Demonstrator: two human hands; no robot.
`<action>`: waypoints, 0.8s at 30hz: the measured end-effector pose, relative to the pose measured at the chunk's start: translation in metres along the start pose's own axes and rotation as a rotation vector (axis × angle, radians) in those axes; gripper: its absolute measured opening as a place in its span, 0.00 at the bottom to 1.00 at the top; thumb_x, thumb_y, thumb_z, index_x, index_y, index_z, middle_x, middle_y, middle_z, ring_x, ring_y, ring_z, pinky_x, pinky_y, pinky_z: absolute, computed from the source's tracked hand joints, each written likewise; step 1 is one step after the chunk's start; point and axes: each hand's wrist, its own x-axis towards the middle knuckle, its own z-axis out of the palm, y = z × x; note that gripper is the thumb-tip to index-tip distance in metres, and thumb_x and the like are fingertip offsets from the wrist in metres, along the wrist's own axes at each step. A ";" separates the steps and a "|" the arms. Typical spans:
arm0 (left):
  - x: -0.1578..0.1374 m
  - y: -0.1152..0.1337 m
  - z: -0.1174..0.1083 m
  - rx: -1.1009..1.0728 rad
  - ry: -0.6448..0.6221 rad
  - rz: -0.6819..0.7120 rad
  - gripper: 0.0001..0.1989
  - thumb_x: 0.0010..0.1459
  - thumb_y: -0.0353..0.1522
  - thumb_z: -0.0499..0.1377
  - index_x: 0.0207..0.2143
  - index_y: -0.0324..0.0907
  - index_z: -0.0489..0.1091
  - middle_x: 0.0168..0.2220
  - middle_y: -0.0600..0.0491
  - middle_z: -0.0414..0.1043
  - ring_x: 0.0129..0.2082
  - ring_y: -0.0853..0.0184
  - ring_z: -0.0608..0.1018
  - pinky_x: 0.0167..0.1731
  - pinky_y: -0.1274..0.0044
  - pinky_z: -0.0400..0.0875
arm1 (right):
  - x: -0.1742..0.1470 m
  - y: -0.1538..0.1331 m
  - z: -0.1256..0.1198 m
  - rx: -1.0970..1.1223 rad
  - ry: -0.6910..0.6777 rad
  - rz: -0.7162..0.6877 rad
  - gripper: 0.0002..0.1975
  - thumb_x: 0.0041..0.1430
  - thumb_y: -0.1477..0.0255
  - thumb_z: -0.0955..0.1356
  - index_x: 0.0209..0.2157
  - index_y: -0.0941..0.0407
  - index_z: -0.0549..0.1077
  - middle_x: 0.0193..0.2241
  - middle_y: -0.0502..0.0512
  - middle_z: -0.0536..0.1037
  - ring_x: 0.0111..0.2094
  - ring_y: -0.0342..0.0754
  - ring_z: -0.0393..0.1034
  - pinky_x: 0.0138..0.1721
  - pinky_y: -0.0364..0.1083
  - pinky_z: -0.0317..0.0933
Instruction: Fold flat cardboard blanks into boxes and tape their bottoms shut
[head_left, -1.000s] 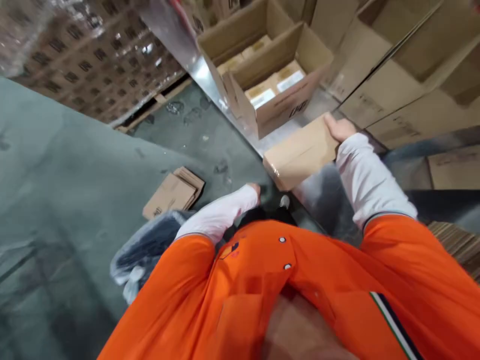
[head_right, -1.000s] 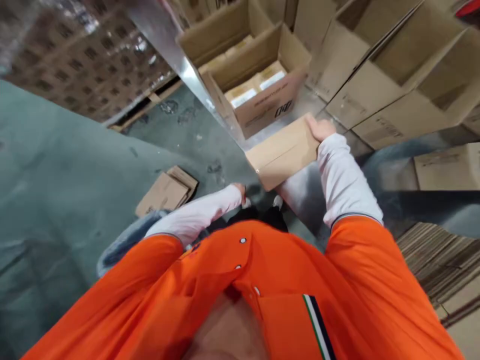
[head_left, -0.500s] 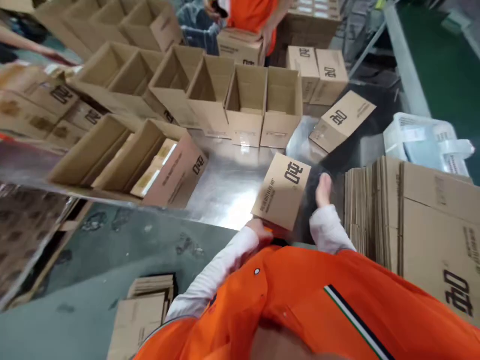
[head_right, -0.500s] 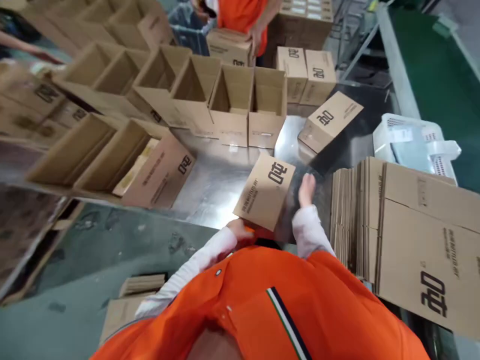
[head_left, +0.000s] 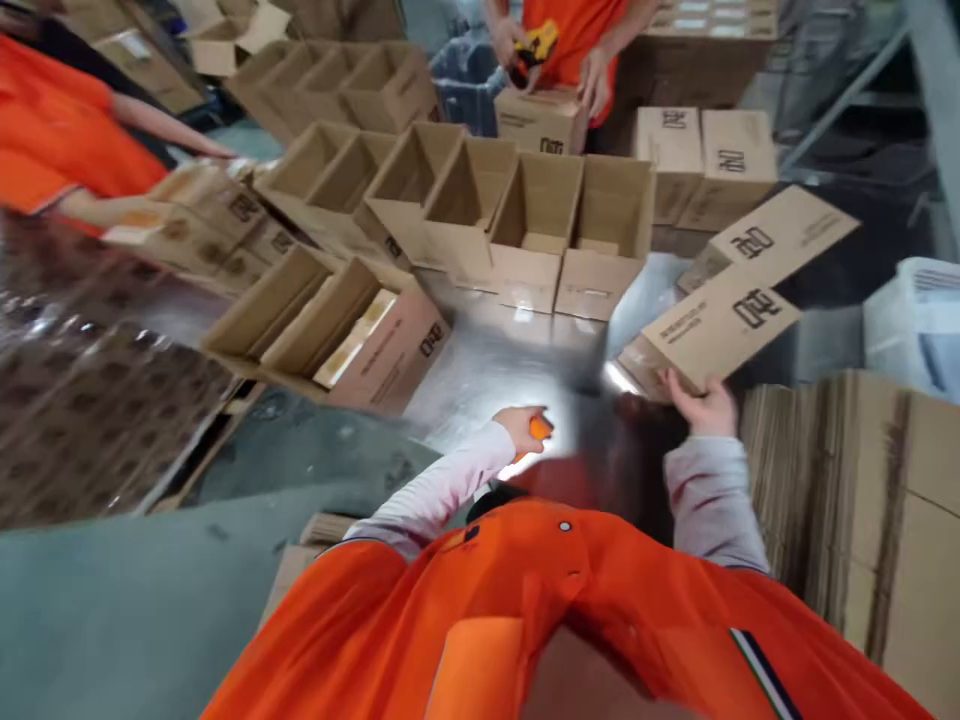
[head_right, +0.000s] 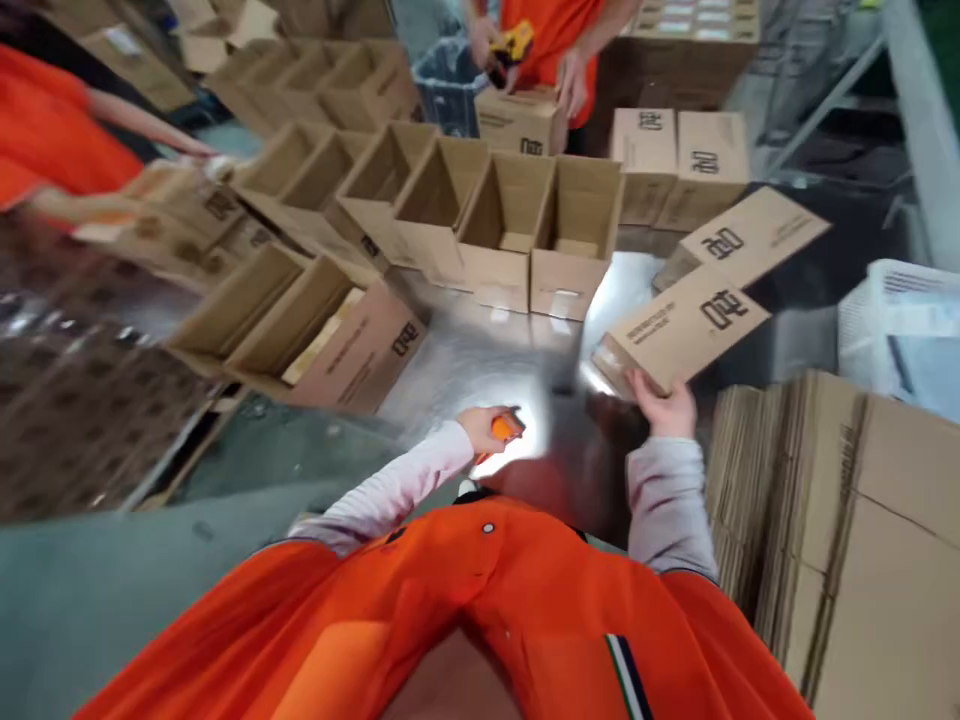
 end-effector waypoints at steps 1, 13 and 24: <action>-0.023 -0.026 -0.002 -0.025 0.012 -0.083 0.41 0.50 0.37 0.72 0.67 0.45 0.71 0.55 0.43 0.82 0.58 0.46 0.82 0.57 0.67 0.77 | 0.007 -0.008 0.003 -0.008 0.018 -0.061 0.22 0.65 0.49 0.63 0.46 0.51 0.74 0.49 0.73 0.77 0.51 0.60 0.80 0.35 0.57 0.79; -0.199 -0.284 -0.065 0.144 0.294 -0.662 0.55 0.60 0.39 0.63 0.81 0.45 0.33 0.58 0.38 0.78 0.54 0.48 0.83 0.50 0.67 0.77 | -0.169 0.238 0.331 -1.147 -1.224 -1.277 0.28 0.54 0.56 0.76 0.52 0.57 0.77 0.53 0.66 0.80 0.59 0.61 0.71 0.65 0.64 0.61; -0.162 -0.286 -0.069 0.123 0.047 -0.042 0.55 0.55 0.35 0.67 0.80 0.48 0.44 0.52 0.42 0.82 0.51 0.47 0.85 0.47 0.67 0.79 | -0.218 0.211 0.346 -2.000 -1.494 -1.085 0.15 0.65 0.59 0.73 0.42 0.57 0.83 0.40 0.59 0.84 0.47 0.56 0.76 0.58 0.55 0.62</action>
